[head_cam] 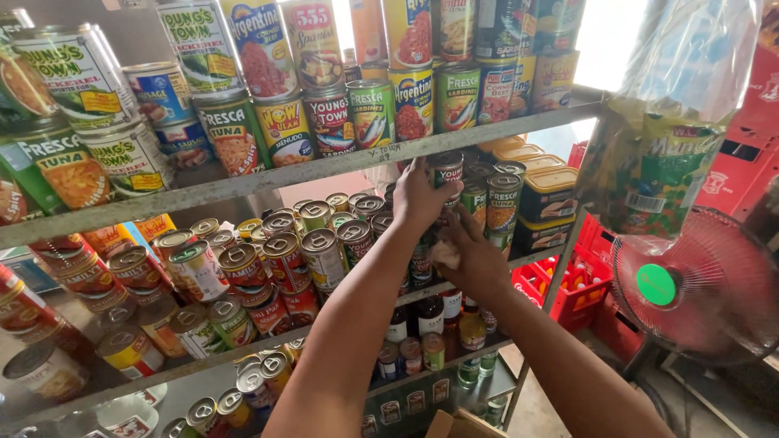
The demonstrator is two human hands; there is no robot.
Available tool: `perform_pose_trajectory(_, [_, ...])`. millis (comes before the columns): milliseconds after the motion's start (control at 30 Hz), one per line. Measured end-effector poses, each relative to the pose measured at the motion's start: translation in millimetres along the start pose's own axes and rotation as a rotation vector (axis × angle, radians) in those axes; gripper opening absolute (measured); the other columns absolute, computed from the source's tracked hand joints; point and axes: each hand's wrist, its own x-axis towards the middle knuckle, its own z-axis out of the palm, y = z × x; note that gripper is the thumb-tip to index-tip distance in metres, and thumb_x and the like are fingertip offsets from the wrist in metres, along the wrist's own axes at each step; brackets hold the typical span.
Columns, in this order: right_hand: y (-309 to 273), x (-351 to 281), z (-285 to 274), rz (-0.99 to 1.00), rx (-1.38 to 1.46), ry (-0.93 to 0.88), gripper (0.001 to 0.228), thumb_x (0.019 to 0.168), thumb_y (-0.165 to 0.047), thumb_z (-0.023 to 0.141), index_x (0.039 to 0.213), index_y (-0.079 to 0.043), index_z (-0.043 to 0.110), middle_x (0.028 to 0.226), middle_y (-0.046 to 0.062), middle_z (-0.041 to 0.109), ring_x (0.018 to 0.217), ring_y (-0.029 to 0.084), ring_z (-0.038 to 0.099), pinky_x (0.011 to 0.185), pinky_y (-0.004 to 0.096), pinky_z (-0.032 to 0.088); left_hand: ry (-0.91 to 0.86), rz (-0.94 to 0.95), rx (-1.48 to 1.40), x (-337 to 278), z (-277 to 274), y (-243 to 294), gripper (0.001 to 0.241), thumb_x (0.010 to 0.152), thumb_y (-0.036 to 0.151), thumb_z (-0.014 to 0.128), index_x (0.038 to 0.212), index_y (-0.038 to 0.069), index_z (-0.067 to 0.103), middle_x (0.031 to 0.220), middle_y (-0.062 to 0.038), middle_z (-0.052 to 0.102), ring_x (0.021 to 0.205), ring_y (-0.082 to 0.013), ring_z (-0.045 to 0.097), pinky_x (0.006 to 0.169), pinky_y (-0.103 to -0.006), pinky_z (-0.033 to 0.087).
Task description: Cleaning canned goods with a cloth and arranging them on grocery store shelves.
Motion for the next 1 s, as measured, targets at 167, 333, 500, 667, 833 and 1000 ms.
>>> perform_pose_trajectory(167, [10.3, -0.5, 6.3, -0.022, 0.046, 0.033, 0.101, 0.074, -0.036, 0.084, 0.157, -0.015, 0.030, 0.165, 0.012, 0.028, 0.123, 0.038, 0.061, 0.088, 0.049, 0.056, -0.023, -0.049, 0.042, 5.5, 5.7, -3.8, 0.088, 0.068, 0.046, 0.087, 0.141, 0.010, 0.051, 0.123, -0.017, 0.071, 0.115, -0.0369, 0.068, 0.095, -0.0463, 0.053])
perform_pose_trajectory(333, [9.8, -5.2, 5.1, 0.014, 0.028, -0.005, 0.103, 0.073, -0.035, 0.085, 0.158, -0.015, 0.030, 0.165, 0.012, 0.029, 0.123, 0.039, 0.060, 0.093, 0.049, 0.054, -0.009, -0.027, 0.100, 12.8, 17.5, -24.2, 0.095, 0.073, 0.048, 0.086, 0.146, 0.006, 0.043, 0.129, -0.020, 0.066, 0.119, -0.0390, 0.063, 0.097, -0.0469, 0.050])
perform_pose_trajectory(500, [2.9, -6.4, -1.7, 0.031, 0.109, 0.028, 0.087, 0.073, -0.036, 0.085, 0.149, -0.019, 0.047, 0.164, 0.011, 0.033, 0.127, 0.037, 0.059, 0.094, 0.048, 0.054, -0.026, -0.011, 0.147, 15.3, 23.7, -30.3, 0.102, 0.074, 0.045, 0.085, 0.153, 0.005, 0.034, 0.140, -0.019, 0.059, 0.126, -0.0365, 0.059, 0.102, -0.0453, 0.048])
perform_pose_trajectory(667, [2.0, -13.6, -6.3, -0.072, 0.164, 0.141, 0.079, 0.076, -0.031, 0.086, 0.146, -0.016, 0.052, 0.160, 0.019, 0.038, 0.128, 0.042, 0.058, 0.095, 0.048, 0.053, 0.056, -0.031, 0.180, -7.6, 10.2, -4.0, 0.101, 0.072, 0.041, 0.088, 0.150, 0.007, 0.034, 0.141, -0.017, 0.054, 0.130, -0.0361, 0.054, 0.102, -0.0457, 0.047])
perform_pose_trajectory(833, [-9.4, -51.4, -17.3, 0.056, 0.432, 0.228, 0.066, 0.086, -0.024, 0.080, 0.145, -0.011, 0.054, 0.141, 0.019, 0.058, 0.118, 0.031, 0.067, 0.093, 0.039, 0.058, 0.227, -0.049, 0.070, -73.6, -6.3, 18.4, 0.085, 0.078, 0.035, 0.084, 0.146, 0.008, 0.041, 0.136, -0.016, 0.055, 0.127, -0.0368, 0.054, 0.103, -0.0471, 0.045])
perform_pose_trajectory(1000, [0.1, -130.8, 9.3, 0.411, 1.442, 0.310, 0.045, 0.099, -0.010, 0.064, 0.142, -0.001, 0.058, 0.133, 0.015, 0.064, 0.115, 0.021, 0.064, 0.097, 0.034, 0.053, -0.074, 0.083, -0.228, -222.4, 13.2, 10.7, 0.033, 0.099, 0.026, 0.068, 0.126, 0.008, 0.063, 0.122, -0.015, 0.062, 0.118, -0.0312, 0.061, 0.101, -0.0421, 0.048])
